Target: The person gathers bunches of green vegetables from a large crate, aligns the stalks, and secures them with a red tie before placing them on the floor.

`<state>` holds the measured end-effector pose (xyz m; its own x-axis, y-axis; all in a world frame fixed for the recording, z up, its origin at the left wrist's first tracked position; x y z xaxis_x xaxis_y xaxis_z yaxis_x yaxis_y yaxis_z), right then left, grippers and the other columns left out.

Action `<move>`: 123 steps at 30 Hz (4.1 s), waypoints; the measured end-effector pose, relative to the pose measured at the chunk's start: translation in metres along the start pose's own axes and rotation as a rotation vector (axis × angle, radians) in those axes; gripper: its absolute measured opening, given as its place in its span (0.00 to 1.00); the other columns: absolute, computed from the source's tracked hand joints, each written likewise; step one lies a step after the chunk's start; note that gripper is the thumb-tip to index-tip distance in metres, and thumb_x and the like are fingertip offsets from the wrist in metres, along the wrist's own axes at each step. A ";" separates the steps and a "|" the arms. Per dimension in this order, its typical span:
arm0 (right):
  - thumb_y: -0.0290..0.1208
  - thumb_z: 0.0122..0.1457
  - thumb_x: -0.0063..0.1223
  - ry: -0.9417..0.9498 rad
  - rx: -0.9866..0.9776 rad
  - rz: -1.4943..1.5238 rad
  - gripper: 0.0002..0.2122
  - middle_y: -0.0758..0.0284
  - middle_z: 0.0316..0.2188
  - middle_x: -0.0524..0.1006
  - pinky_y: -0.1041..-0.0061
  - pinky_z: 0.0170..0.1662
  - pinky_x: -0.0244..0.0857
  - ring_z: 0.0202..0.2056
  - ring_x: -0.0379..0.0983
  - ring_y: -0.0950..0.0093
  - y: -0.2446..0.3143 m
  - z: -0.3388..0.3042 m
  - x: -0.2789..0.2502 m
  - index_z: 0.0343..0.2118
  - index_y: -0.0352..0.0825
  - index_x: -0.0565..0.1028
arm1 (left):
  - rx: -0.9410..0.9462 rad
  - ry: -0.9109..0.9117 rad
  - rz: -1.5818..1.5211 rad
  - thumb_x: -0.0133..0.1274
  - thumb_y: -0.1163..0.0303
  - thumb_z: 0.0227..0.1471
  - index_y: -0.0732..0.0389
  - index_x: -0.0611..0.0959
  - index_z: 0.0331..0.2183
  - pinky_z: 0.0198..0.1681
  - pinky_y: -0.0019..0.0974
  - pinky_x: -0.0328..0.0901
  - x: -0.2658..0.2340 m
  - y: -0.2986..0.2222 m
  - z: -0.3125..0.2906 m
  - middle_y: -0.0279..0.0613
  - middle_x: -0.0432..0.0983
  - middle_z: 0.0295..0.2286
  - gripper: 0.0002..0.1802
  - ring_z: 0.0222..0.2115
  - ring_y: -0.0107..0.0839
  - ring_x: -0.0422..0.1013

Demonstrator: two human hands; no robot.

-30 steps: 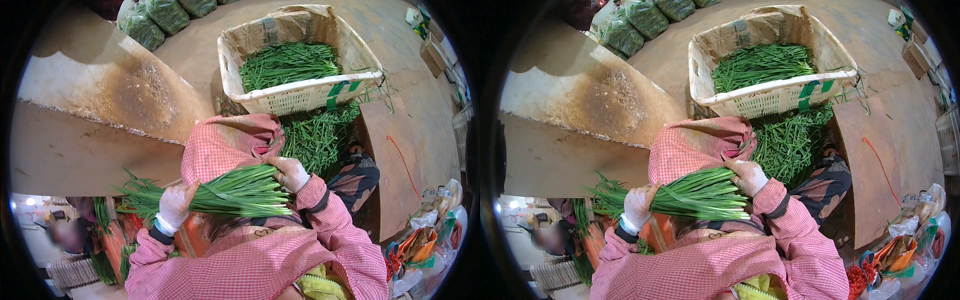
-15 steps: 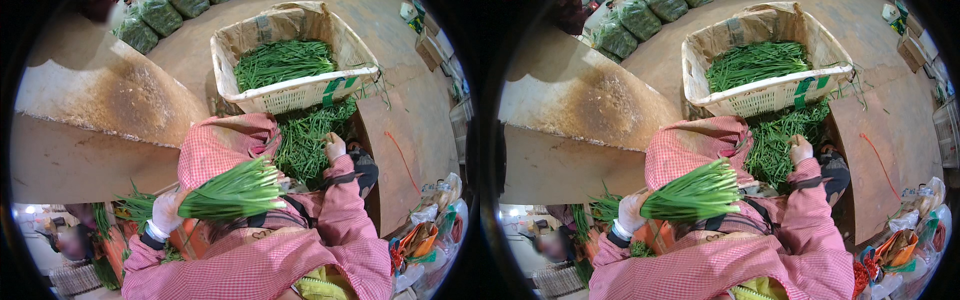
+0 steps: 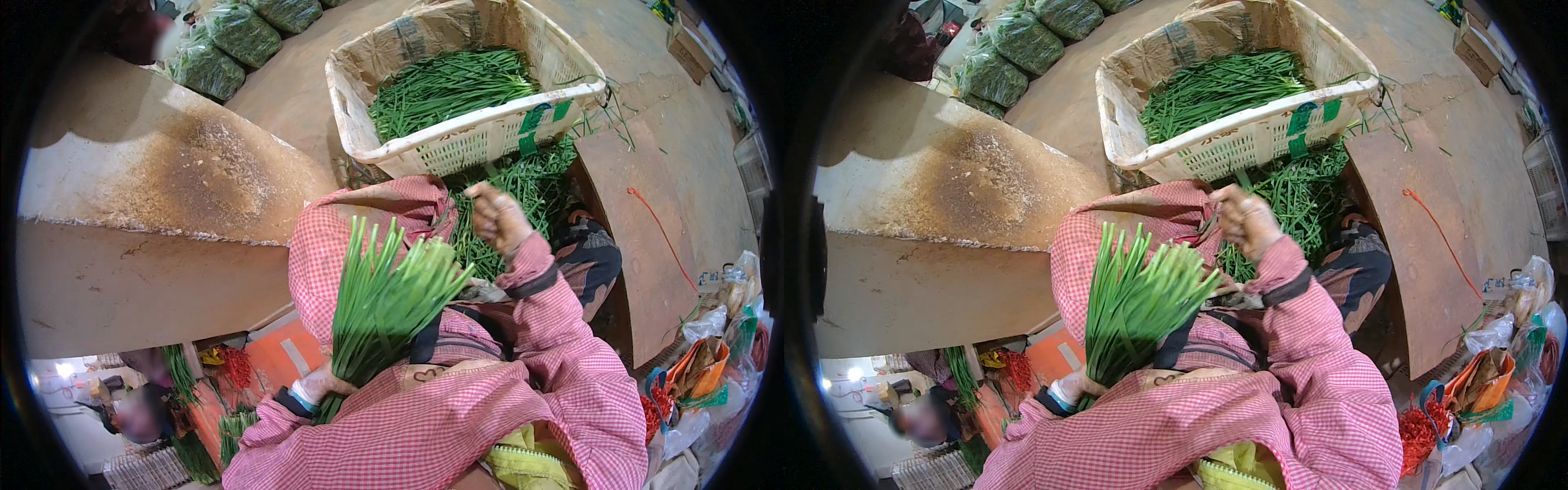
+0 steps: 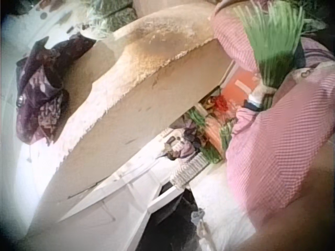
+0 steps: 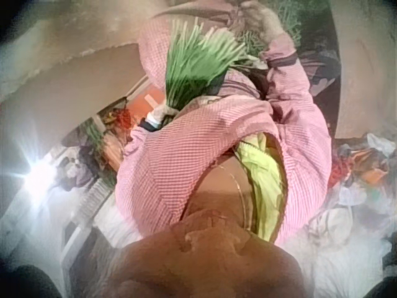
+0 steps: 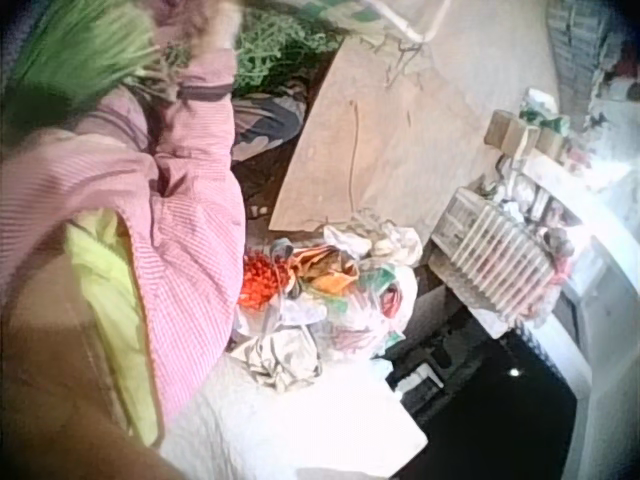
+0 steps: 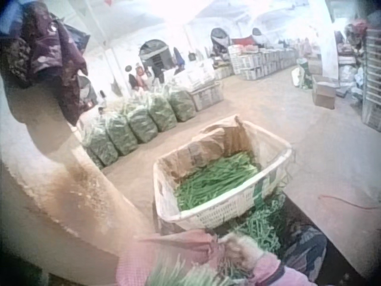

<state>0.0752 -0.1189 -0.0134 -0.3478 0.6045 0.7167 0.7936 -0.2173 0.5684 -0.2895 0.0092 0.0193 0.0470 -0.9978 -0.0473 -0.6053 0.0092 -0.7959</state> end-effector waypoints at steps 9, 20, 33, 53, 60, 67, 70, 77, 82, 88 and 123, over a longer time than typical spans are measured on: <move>0.45 0.61 0.41 0.151 0.075 -0.472 0.15 0.80 0.11 0.55 0.84 0.14 0.41 0.11 0.46 0.86 -0.030 -0.010 -0.015 0.35 0.38 0.74 | -0.399 0.010 -0.463 0.63 0.78 0.30 0.64 0.71 0.47 0.47 0.33 0.62 -0.008 0.066 -0.019 0.41 0.73 0.41 0.36 0.42 0.29 0.68; 0.43 0.59 0.45 0.247 -0.079 -0.631 0.14 0.80 0.15 0.60 0.86 0.19 0.47 0.17 0.53 0.87 -0.020 -0.020 0.024 0.40 0.38 0.74 | -0.310 -0.028 -0.461 0.62 0.78 0.31 0.64 0.72 0.46 0.44 0.32 0.63 0.005 0.021 -0.009 0.40 0.74 0.39 0.34 0.40 0.30 0.69; 0.33 0.44 0.64 0.734 0.077 -0.559 0.48 0.55 0.58 0.56 0.72 0.60 0.45 0.58 0.51 0.70 -0.091 -0.015 0.020 0.62 0.38 0.40 | -0.318 -0.040 -0.503 0.61 0.79 0.32 0.64 0.73 0.46 0.42 0.32 0.65 0.012 0.022 -0.015 0.40 0.75 0.37 0.32 0.39 0.30 0.70; 0.31 0.38 0.62 -0.066 -0.857 -1.520 0.14 0.63 0.40 0.72 0.66 0.48 0.59 0.47 0.63 0.62 0.018 -0.077 0.060 0.31 0.36 0.74 | 0.198 -0.537 0.296 0.61 0.76 0.33 0.64 0.73 0.44 0.34 0.35 0.68 0.030 -0.039 -0.014 0.43 0.77 0.32 0.31 0.32 0.36 0.74; 0.36 0.46 0.56 0.183 -0.210 -1.785 0.09 0.63 0.32 0.74 0.66 0.41 0.62 0.38 0.68 0.63 0.003 -0.069 0.041 0.27 0.37 0.75 | 0.250 -0.624 0.428 0.62 0.75 0.33 0.63 0.73 0.44 0.34 0.36 0.68 0.032 -0.042 -0.017 0.44 0.77 0.32 0.31 0.32 0.38 0.74; 0.35 0.45 0.58 -0.338 -1.140 -1.480 0.10 0.61 0.52 0.66 0.60 0.55 0.50 0.54 0.57 0.58 0.058 -0.110 0.092 0.31 0.41 0.76 | 0.288 -0.717 0.567 0.62 0.73 0.33 0.63 0.73 0.44 0.33 0.37 0.68 0.031 -0.048 -0.019 0.45 0.77 0.32 0.31 0.31 0.39 0.75; 0.45 0.39 0.61 0.004 -0.773 -1.666 0.22 0.59 0.57 0.60 0.57 0.57 0.48 0.59 0.48 0.55 0.031 -0.076 0.095 0.37 0.38 0.77 | 0.318 -0.752 0.635 0.62 0.73 0.33 0.63 0.73 0.44 0.33 0.37 0.68 0.031 -0.049 -0.022 0.45 0.77 0.32 0.31 0.31 0.40 0.75; 0.40 0.46 0.54 0.442 -0.196 -1.338 0.17 0.61 0.40 0.75 0.70 0.48 0.61 0.44 0.69 0.68 -0.034 -0.010 0.050 0.37 0.35 0.76 | 0.252 -0.822 0.874 0.63 0.71 0.33 0.62 0.74 0.43 0.31 0.38 0.68 0.028 -0.052 -0.025 0.48 0.77 0.32 0.30 0.29 0.43 0.74; 0.31 0.47 0.54 0.415 0.021 -0.964 0.14 0.60 0.34 0.77 0.76 0.40 0.64 0.35 0.72 0.72 -0.028 -0.015 0.039 0.36 0.30 0.76 | 0.268 -0.781 0.723 0.61 0.73 0.34 0.62 0.76 0.42 0.30 0.35 0.67 0.020 -0.067 -0.012 0.43 0.78 0.31 0.26 0.27 0.35 0.74; 0.45 0.48 0.58 -0.074 -0.293 -0.188 0.18 0.71 0.42 0.75 0.69 0.50 0.54 0.42 0.66 0.80 0.064 -0.018 -0.044 0.38 0.38 0.76 | -0.085 -0.601 0.197 0.58 0.74 0.38 0.64 0.75 0.43 0.38 0.31 0.66 0.004 -0.062 -0.007 0.39 0.77 0.34 0.25 0.32 0.26 0.73; 0.54 0.60 0.30 0.872 -0.034 0.850 0.30 0.60 0.57 0.59 0.60 0.58 0.50 0.57 0.55 0.63 -0.107 0.023 0.050 0.59 0.36 0.54 | 0.117 -0.618 1.340 0.65 0.64 0.28 0.62 0.67 0.51 0.42 0.39 0.62 0.033 -0.126 0.033 0.44 0.70 0.38 0.45 0.37 0.40 0.67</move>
<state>-0.0160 -0.0476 -0.0473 0.0471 -0.4552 0.8892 0.9227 -0.3211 -0.2133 -0.1852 -0.0229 0.0984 -0.1408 -0.0563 -0.9884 -0.4056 0.9140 0.0057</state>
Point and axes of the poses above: each hand's wrist, its own z-axis towards the middle knuckle, its own x-axis out of the palm, y = z × x, the point moved 6 cm from there along z, towards the middle knuckle
